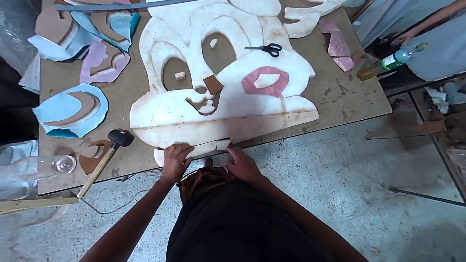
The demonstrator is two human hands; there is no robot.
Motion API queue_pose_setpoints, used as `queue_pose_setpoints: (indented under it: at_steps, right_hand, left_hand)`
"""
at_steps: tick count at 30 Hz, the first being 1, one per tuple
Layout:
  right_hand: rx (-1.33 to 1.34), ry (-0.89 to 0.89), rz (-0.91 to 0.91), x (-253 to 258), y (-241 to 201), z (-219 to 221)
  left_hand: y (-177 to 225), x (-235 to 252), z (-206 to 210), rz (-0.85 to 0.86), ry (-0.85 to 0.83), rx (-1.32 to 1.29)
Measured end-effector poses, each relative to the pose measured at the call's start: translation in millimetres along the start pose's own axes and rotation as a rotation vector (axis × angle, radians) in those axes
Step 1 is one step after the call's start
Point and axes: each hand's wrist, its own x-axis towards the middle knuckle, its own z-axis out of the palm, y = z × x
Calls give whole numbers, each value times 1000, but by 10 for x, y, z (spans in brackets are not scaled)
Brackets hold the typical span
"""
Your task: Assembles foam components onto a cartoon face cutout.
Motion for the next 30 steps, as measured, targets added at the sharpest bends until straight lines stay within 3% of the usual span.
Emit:
queue_pose_setpoints:
  at_steps: [6, 9, 17, 19, 24, 27, 30]
  right_hand:
    - [247, -65, 133, 92, 140, 40]
    - [430, -109, 176, 178, 118, 85]
    - [900, -57, 316, 312, -92, 103]
    - [827, 31, 350, 398, -182, 174]
    - [285, 275, 435, 599, -282, 335]
    - [238, 257, 401, 550, -276, 326]
    - [183, 206, 257, 423, -273, 280]
  left_hand:
    - [422, 245, 16, 9, 12, -21]
    - [567, 403, 92, 41, -87, 24]
    - [78, -3, -31, 11, -106, 70]
    - [26, -34, -68, 9, -88, 70]
    - [-56, -102, -87, 11, -56, 54]
    - [-85, -144, -53, 12, -49, 20]
    - [-116, -169, -53, 1, -13, -16]
